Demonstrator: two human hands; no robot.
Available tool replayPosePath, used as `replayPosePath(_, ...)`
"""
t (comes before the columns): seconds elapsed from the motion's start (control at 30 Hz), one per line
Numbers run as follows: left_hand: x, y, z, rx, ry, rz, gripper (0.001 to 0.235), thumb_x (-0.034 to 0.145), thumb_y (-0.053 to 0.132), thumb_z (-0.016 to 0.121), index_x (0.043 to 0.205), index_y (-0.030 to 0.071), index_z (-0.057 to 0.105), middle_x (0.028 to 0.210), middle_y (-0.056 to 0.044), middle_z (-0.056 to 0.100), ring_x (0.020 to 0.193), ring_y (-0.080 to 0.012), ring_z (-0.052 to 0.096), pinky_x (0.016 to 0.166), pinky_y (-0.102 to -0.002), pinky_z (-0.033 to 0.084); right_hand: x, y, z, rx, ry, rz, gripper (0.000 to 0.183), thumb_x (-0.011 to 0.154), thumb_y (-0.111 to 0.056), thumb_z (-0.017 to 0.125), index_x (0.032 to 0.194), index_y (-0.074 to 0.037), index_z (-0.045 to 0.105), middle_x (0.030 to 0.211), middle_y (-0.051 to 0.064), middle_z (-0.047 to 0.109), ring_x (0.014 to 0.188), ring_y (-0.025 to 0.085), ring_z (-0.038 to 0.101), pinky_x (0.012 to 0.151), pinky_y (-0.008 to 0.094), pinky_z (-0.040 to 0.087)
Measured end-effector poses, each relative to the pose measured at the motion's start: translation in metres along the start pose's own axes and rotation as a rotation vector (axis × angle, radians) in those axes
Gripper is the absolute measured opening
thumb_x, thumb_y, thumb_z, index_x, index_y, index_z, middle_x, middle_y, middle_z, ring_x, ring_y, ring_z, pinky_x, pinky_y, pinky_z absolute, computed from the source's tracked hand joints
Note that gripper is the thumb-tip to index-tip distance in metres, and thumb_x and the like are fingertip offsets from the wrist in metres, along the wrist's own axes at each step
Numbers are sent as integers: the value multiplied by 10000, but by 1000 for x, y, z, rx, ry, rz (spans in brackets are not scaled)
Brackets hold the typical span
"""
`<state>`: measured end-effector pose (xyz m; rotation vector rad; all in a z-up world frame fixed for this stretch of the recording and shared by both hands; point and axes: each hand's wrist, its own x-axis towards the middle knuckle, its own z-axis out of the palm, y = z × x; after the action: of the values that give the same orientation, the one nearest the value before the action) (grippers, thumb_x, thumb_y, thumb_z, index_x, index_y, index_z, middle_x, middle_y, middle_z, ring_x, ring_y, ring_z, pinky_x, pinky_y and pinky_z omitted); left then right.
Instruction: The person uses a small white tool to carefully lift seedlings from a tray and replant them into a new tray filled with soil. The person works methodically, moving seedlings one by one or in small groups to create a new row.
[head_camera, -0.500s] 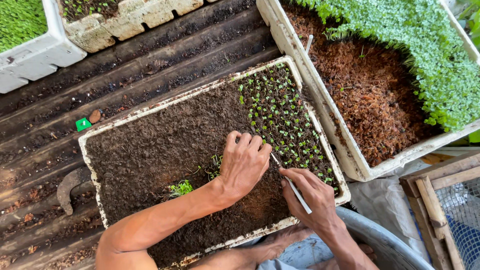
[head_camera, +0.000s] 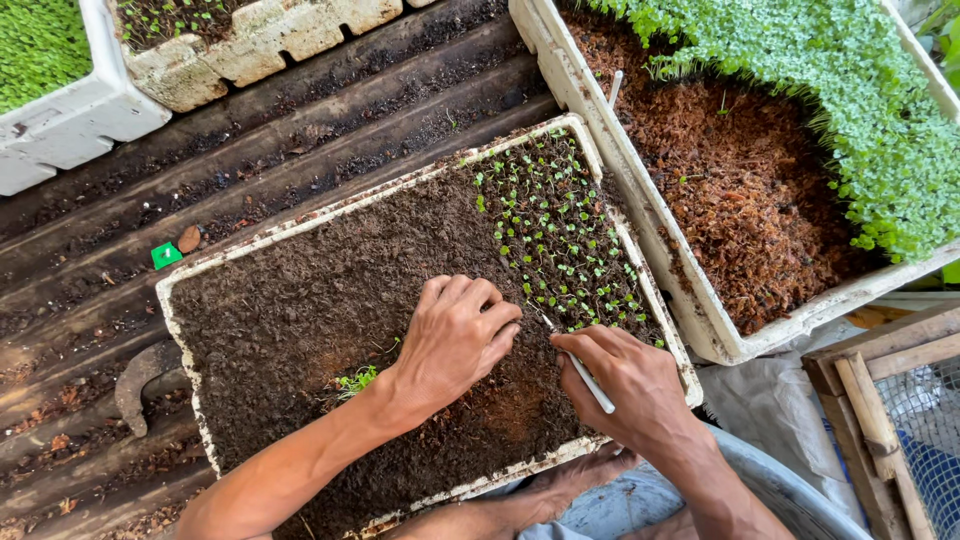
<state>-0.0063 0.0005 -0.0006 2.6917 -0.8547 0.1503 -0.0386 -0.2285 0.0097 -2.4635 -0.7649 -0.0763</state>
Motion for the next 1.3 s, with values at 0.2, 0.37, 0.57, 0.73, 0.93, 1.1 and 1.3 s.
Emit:
replayPosePath(0.2,0,2,7,25,26,50,177,847,255,767,1015,208,740,936,-26,588,893,-241,541,824,-440,415,7,4,-3,-25,-105,-13,246,898,-200,586,1115,-116,665,885,44,697,751,231,684,659,375,548)
replayPosePath(0.37,-1,5,3,29,41,59,170,833,251,764,996,212,736,952,-28,582,918,-252,536,837,-448,406,14,5,-8,-5,-161,-15,224,918,-205,559,1085,-112,676,857,50,697,757,245,686,628,393,535)
replayPosePath(0.57,-3,0,4,-42,-84,-42,215,978,283,560,1025,199,752,972,-62,576,1078,-223,527,1006,-468,376,26,-3,-18,13,-268,147,197,904,-265,587,934,-161,751,811,52,774,683,168,738,512,253,577)
replayPosePath(0.73,-2,0,14,0,-96,-47,229,971,297,563,1059,198,751,1007,-66,571,1098,-226,517,995,-470,387,20,-1,-15,-4,-278,135,200,916,-264,579,943,-165,751,811,55,776,692,182,741,514,258,579)
replayPosePath(0.93,3,6,17,-7,-69,-30,226,963,267,554,1039,212,758,980,-60,530,1090,-232,495,1004,-472,379,11,3,-2,-23,-193,96,182,881,-246,596,976,-200,744,840,27,772,688,157,728,501,250,575)
replayPosePath(1.1,5,10,16,101,69,34,208,797,206,757,996,202,697,1017,-58,543,978,-271,516,866,-455,415,-7,2,-2,7,14,-73,234,934,-158,595,1143,-91,675,1031,54,739,876,203,714,707,332,573)
replayPosePath(1.3,6,10,16,80,75,36,203,779,220,755,975,221,703,1016,-53,549,973,-273,516,863,-454,411,-10,-5,-5,42,103,-59,236,909,-116,616,1130,-87,693,1034,64,740,849,187,717,790,313,573)
